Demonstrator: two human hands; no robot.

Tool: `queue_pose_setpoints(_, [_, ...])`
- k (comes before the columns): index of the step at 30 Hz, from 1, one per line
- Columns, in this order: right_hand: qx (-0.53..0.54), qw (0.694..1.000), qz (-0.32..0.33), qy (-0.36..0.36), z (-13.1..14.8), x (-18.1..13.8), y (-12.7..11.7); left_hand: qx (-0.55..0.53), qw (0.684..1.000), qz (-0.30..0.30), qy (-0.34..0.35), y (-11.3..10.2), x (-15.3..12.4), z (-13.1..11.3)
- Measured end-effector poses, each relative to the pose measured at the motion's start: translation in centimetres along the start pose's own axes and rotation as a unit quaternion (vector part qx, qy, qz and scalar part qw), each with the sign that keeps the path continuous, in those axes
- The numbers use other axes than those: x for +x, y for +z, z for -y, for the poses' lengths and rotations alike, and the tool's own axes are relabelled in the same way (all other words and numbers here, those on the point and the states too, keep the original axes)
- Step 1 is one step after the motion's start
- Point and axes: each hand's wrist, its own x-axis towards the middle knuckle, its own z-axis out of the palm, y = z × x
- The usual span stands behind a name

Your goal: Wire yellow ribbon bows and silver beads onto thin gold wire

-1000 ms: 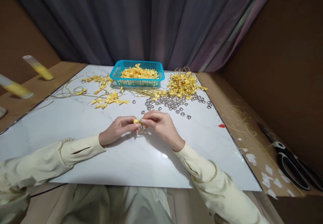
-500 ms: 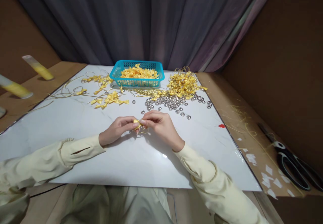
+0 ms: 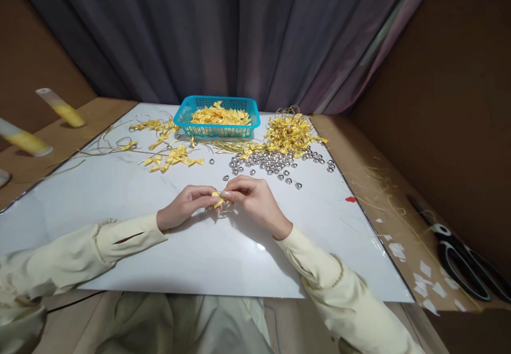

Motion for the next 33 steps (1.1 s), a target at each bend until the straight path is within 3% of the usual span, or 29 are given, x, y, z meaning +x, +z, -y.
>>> queue_pose_setpoints(12, [-0.013,1.000,-0.014,0.003,-0.2,0.0,0.0,0.016,1.000,0.008,0.005,-0.1,0.1,0.4])
queue_pose_setpoints(16, [-0.059,0.995,-0.072,-0.029,0.0,0.0,-0.1,0.019,0.999,-0.028,0.009,0.0,0.1,0.4])
queue_pose_setpoints(19, [-0.086,0.992,-0.092,0.000,0.5,-0.1,-0.5,0.010,0.998,-0.067,0.013,0.0,0.1,0.6])
queue_pose_setpoints(22, [-0.109,0.991,-0.068,0.028,1.2,-0.4,-0.7,0.002,0.995,-0.098,0.011,-0.1,0.1,0.8])
queue_pose_setpoints(27, [-0.194,0.981,-0.005,-0.011,1.4,-0.5,-0.7,-0.004,0.994,-0.105,0.010,-0.1,0.2,1.0])
queue_pose_setpoints(33, [-0.258,0.966,-0.004,-0.011,1.1,-0.6,0.1,-0.028,0.994,-0.103,-0.001,0.1,0.1,0.9])
